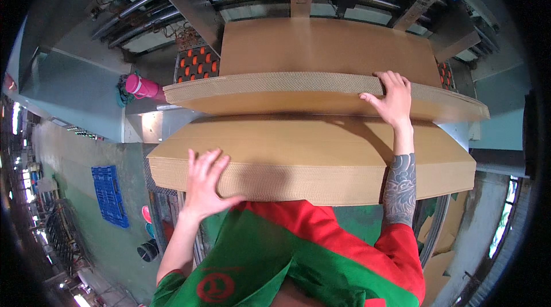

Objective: The person repeatedly picks up flat cardboard sheets from a conveyor and stacks them on a metal platform. They align each sheet by hand and place it on top of the growing stack. The process continues throughout the clip with no other objects handled.

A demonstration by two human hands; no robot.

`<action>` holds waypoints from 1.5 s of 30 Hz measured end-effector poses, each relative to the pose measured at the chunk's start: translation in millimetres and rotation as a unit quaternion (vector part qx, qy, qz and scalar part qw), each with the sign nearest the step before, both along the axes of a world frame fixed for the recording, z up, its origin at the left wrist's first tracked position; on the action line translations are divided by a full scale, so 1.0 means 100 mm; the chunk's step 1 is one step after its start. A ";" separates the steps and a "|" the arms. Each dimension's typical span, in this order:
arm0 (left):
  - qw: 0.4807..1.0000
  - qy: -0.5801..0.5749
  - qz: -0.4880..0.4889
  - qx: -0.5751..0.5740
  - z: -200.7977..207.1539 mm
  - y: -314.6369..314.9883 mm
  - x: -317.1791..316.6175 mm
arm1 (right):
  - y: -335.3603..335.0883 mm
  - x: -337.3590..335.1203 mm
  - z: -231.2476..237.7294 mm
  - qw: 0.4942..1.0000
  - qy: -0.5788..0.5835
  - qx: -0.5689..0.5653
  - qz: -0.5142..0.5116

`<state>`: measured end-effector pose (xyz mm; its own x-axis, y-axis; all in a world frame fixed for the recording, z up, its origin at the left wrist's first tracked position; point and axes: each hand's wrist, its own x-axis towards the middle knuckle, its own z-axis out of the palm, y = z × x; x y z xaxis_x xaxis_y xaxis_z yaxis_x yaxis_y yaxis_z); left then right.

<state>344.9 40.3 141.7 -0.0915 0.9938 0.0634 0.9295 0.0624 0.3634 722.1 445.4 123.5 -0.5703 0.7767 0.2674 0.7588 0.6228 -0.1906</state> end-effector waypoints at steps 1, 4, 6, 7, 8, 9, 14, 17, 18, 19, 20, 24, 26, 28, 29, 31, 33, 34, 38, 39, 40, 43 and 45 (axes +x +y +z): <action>1.000 0.001 -0.017 -0.022 -0.05 -0.04 0.10 | -0.01 0.00 0.00 1.000 0.005 0.006 0.003; 0.997 0.069 -0.022 0.008 -0.24 -0.06 0.16 | -0.02 0.00 0.00 1.000 0.013 0.026 0.006; 0.998 0.059 -0.013 0.010 -0.30 -0.03 0.13 | -0.02 0.01 0.00 1.000 0.008 0.016 -0.001; 0.998 0.062 -0.013 0.006 -0.31 -0.02 0.11 | 0.00 0.01 0.00 1.000 0.009 0.014 0.005; 0.998 0.063 -0.010 0.003 -0.30 -0.01 0.10 | 0.01 0.01 -0.01 1.000 0.006 0.013 0.005; 0.999 0.047 -0.010 0.007 -0.27 0.01 0.10 | 0.04 0.01 -0.02 1.000 0.005 0.015 0.009; 0.997 0.073 0.006 0.019 -0.13 0.17 0.13 | 0.24 0.03 -0.05 0.999 -0.035 -0.025 -0.013; 0.996 0.075 0.003 0.041 -0.12 0.39 0.06 | 0.42 -0.01 0.01 0.993 -0.099 -0.057 -0.016; 0.995 0.071 -0.005 0.068 -0.11 0.49 0.00 | 0.47 -0.05 0.04 0.991 -0.124 -0.051 -0.014; 0.996 0.071 0.000 0.058 -0.10 0.58 -0.06 | 0.51 -0.09 0.06 0.989 -0.144 -0.043 -0.006; 0.996 0.066 -0.002 0.066 -0.09 0.71 -0.14 | 0.55 -0.15 0.07 0.983 -0.181 -0.037 -0.011; 0.995 0.064 0.000 0.072 -0.06 1.06 -0.32 | 0.50 -0.21 0.04 0.986 -0.152 -0.053 -0.042; 0.994 0.067 -0.009 0.083 -0.07 1.15 -0.37 | 0.43 -0.18 0.01 0.986 -0.152 -0.027 -0.058; 0.995 0.074 -0.010 0.073 -0.08 1.17 -0.41 | 0.41 -0.16 -0.01 0.992 -0.115 -0.013 -0.042; 0.993 0.087 -0.015 0.072 -0.10 1.15 -0.42 | 0.41 -0.15 -0.03 0.994 -0.102 -0.009 -0.038; 0.995 0.066 -0.017 0.068 -0.12 1.11 -0.41 | 0.40 -0.14 -0.05 0.995 -0.090 0.000 -0.037; 0.996 0.060 -0.016 0.067 -0.12 1.08 -0.39 | 0.40 -0.14 -0.06 0.997 -0.079 -0.006 -0.027; 0.996 0.058 -0.016 0.067 -0.12 1.08 -0.39 | 0.39 -0.14 -0.06 0.995 -0.086 -0.014 -0.045; 0.997 0.058 -0.018 0.052 -0.07 1.13 -0.42 | 0.37 -0.13 -0.05 0.995 -0.097 0.001 -0.036; 0.998 0.046 -0.020 0.042 -0.06 1.15 -0.43 | 0.38 -0.13 -0.05 0.996 -0.091 0.001 -0.028; 0.997 0.045 -0.018 0.052 -0.06 1.16 -0.43 | 0.40 -0.13 -0.04 0.995 -0.094 -0.003 -0.029; 0.998 0.021 -0.036 0.051 -0.09 1.15 -0.44 | 0.45 -0.15 -0.04 0.994 -0.102 -0.033 -0.036; 0.995 -0.005 -0.056 0.078 -0.11 1.08 -0.52 | 0.47 -0.14 -0.06 0.994 -0.102 -0.030 -0.034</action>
